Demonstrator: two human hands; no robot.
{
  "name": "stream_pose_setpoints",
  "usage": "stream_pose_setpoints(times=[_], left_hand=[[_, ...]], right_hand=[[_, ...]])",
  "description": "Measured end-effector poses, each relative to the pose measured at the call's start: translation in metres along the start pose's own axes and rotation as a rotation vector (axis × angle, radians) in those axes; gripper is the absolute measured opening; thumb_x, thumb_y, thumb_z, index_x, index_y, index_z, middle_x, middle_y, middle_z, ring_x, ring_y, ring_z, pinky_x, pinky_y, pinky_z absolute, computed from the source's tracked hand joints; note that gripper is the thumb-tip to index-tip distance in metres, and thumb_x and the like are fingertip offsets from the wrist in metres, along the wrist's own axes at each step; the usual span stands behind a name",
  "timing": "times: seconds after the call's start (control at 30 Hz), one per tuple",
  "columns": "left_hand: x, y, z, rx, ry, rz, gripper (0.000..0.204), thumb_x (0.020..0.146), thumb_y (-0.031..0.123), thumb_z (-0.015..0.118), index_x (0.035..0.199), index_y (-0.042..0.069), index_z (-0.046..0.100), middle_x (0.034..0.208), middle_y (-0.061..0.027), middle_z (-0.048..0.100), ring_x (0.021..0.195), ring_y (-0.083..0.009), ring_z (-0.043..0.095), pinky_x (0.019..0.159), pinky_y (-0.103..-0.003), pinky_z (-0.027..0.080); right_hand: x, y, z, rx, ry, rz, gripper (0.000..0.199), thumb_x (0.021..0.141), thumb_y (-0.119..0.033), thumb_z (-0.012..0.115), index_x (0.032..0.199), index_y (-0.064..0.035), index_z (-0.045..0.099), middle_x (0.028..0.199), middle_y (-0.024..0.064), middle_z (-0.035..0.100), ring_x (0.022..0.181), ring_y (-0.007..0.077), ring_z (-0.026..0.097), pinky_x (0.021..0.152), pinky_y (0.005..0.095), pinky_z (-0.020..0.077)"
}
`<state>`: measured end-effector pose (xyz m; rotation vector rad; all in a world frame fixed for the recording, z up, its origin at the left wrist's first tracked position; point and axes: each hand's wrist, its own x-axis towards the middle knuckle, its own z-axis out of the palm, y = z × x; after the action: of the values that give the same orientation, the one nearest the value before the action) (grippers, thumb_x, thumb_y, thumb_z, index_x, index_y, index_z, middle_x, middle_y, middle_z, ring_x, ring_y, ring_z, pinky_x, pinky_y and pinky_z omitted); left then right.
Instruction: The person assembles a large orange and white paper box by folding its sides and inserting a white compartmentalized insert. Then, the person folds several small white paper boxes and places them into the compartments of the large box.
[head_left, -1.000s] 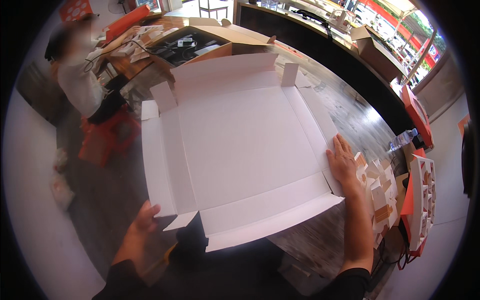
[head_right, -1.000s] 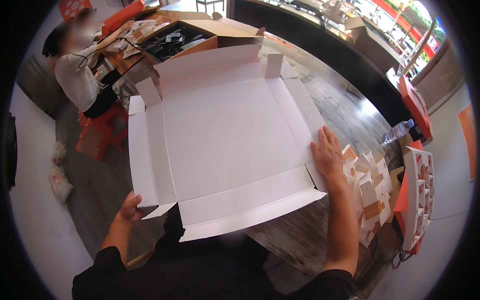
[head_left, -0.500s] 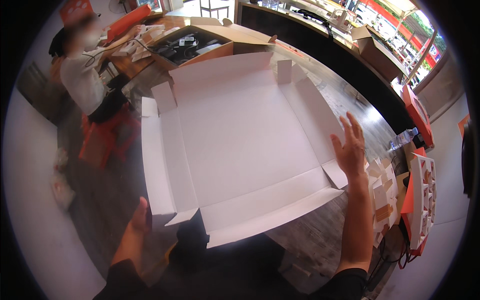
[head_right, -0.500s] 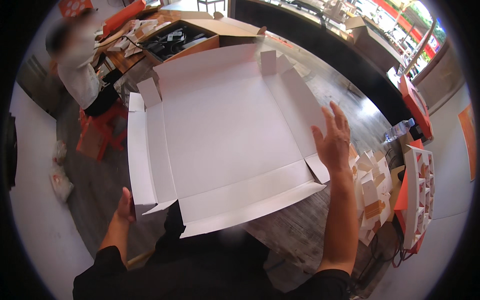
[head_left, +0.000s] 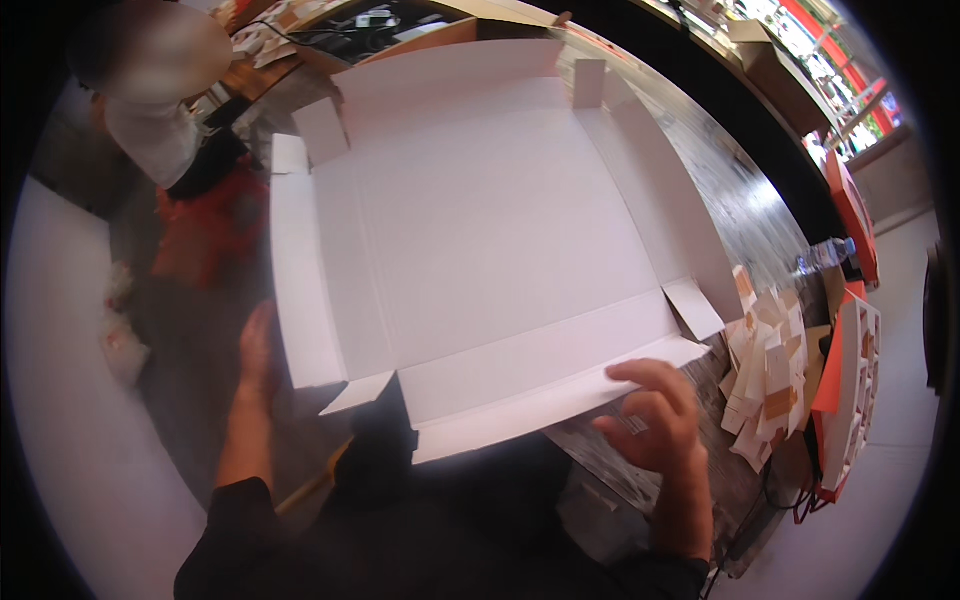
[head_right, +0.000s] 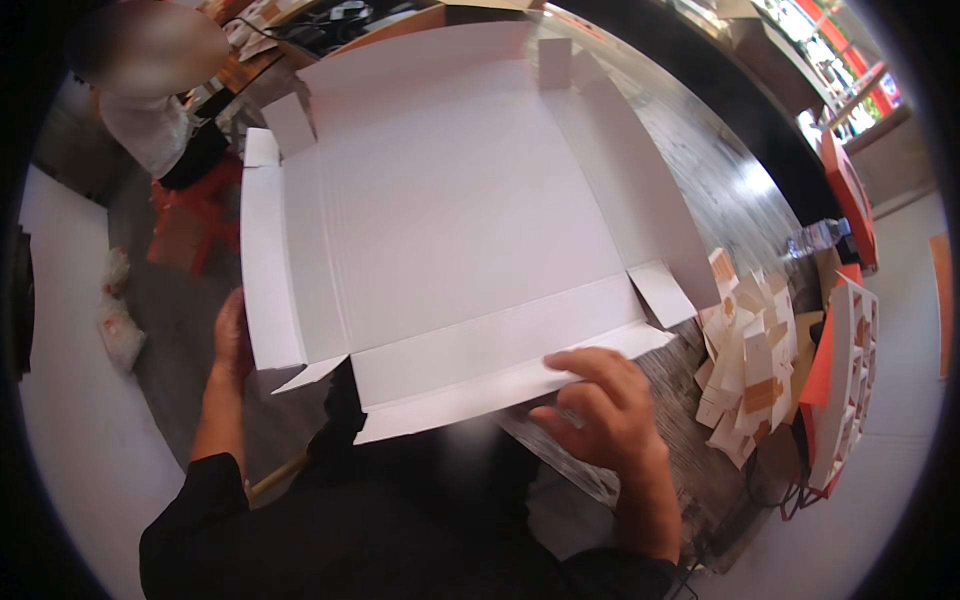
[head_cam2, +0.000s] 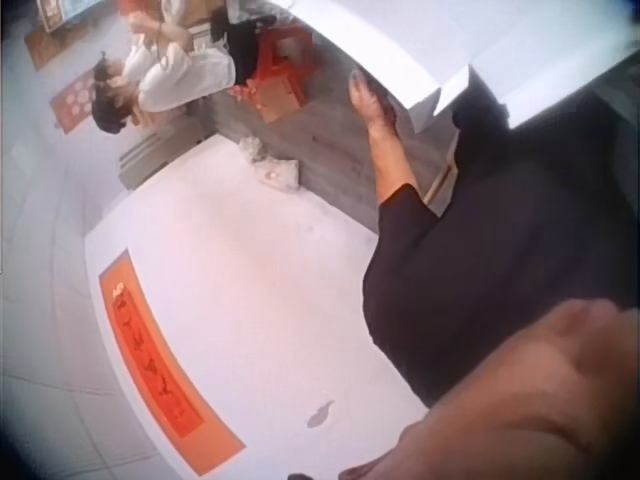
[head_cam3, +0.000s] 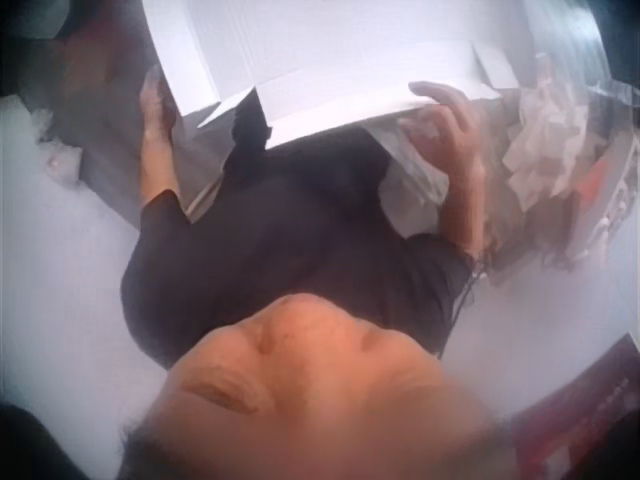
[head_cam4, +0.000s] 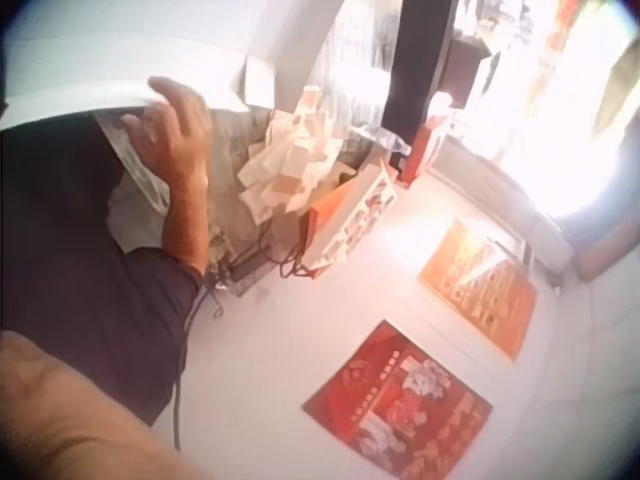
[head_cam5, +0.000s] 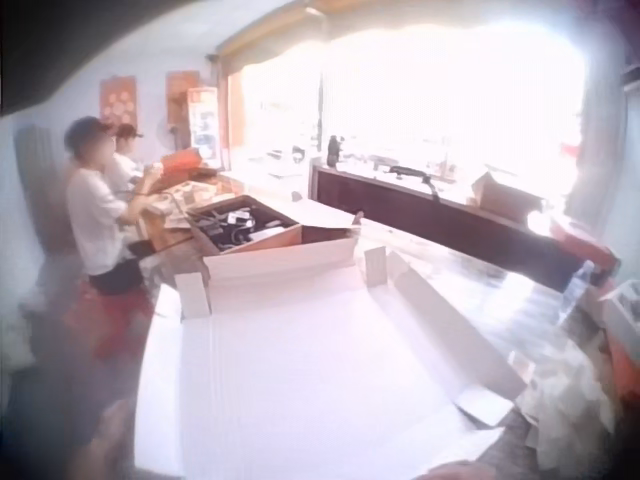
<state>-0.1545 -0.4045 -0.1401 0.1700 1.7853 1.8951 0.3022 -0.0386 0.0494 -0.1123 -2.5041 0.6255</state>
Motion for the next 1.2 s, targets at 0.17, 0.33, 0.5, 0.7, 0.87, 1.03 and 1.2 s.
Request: stream_pose_setpoints(times=[0.17, 0.33, 0.5, 0.7, 0.87, 1.03, 1.2], left_hand=[[0.019, 0.033, 0.018, 0.131, 0.045, 0.225, 0.033, 0.116, 0.025, 0.056, 0.14, 0.005, 0.063, 0.13, -0.0068, 0.072, 0.12, -0.0154, 0.068, 0.106, -0.032, 0.054], [0.031, 0.038, 0.02, 0.195, 0.052, 0.34, 0.034, 0.116, 0.025, 0.057, 0.144, 0.006, 0.059, 0.131, -0.0056, 0.07, 0.118, -0.0149, 0.067, 0.105, -0.031, 0.054], [0.026, 0.055, 0.033, 0.302, 0.011, 0.347, 0.042, 0.114, 0.017, 0.056, 0.155, 0.01, 0.052, 0.141, -0.0069, 0.063, 0.115, -0.0119, 0.066, 0.101, -0.032, 0.054], [0.009, 0.089, 0.068, 0.879, -0.007, 0.718, 0.055, 0.096, -0.005, 0.07, 0.148, 0.012, 0.065, 0.148, -0.0159, 0.058, 0.139, -0.0285, 0.057, 0.106, -0.035, 0.053], [0.007, 0.095, 0.079, 1.049, -0.103, 1.134, 0.03, 0.087, 0.0, 0.076, 0.116, 0.009, 0.079, 0.148, -0.0181, 0.06, 0.139, -0.0373, 0.057, 0.111, -0.045, 0.05], [-0.013, 0.108, 0.103, 1.132, -0.208, 1.272, 0.017, 0.084, 0.007, 0.076, 0.1, 0.012, 0.077, 0.127, -0.0137, 0.072, 0.131, -0.0373, 0.062, 0.116, -0.055, 0.046], [-0.04, 0.106, 0.142, 1.078, -0.412, 1.33, 0.02, 0.081, 0.004, 0.071, 0.096, 0.016, 0.076, 0.105, -0.0046, 0.077, 0.112, -0.0288, 0.072, 0.124, -0.056, 0.038]], right_hand=[[-0.029, -0.014, 0.022, -0.129, 0.102, -0.014, 0.025, 0.085, -0.019, 0.089, 0.091, -0.0119, 0.066, 0.112, 0.0072, 0.075, 0.092, 0.0269, 0.072, 0.078, 0.0393, 0.0583], [-0.041, -0.014, 0.03, -0.284, 0.237, -0.02, 0.02, 0.089, -0.014, 0.084, 0.102, -0.0112, 0.069, 0.117, 0.009, 0.072, 0.09, 0.0259, 0.068, 0.077, 0.0374, 0.0572], [-0.053, -0.019, 0.036, -0.252, 0.266, 0.132, 0.036, 0.087, -0.01, 0.084, 0.118, -0.0074, 0.066, 0.131, 0.0208, 0.059, 0.109, 0.0311, 0.066, 0.082, 0.0372, 0.0596], [-0.047, -0.02, 0.042, -0.207, 0.164, 0.321, 0.055, 0.078, -0.003, 0.085, 0.129, -0.0072, 0.064, 0.144, 0.0221, 0.053, 0.123, 0.0397, 0.063, 0.091, 0.0451, 0.059], [-0.039, -0.016, 0.03, -0.255, 0.139, 0.313, 0.055, 0.078, -0.001, 0.084, 0.129, -0.0073, 0.063, 0.144, 0.0227, 0.055, 0.125, 0.0419, 0.061, 0.097, 0.0487, 0.0565], [-0.028, 0.015, 0.014, -0.404, 0.193, 0.34, 0.057, 0.084, 0.002, 0.077, 0.137, -0.0029, 0.059, 0.156, 0.0262, 0.047, 0.137, 0.0447, 0.057, 0.104, 0.0495, 0.0563], [-0.039, 0.047, 0.021, -0.06, 0.422, 0.566, 0.088, 0.09, 0.002, 0.072, 0.168, -0.0027, 0.03, 0.174, 0.0242, 0.024, 0.151, 0.0399, 0.047, 0.112, 0.0467, 0.0545]])
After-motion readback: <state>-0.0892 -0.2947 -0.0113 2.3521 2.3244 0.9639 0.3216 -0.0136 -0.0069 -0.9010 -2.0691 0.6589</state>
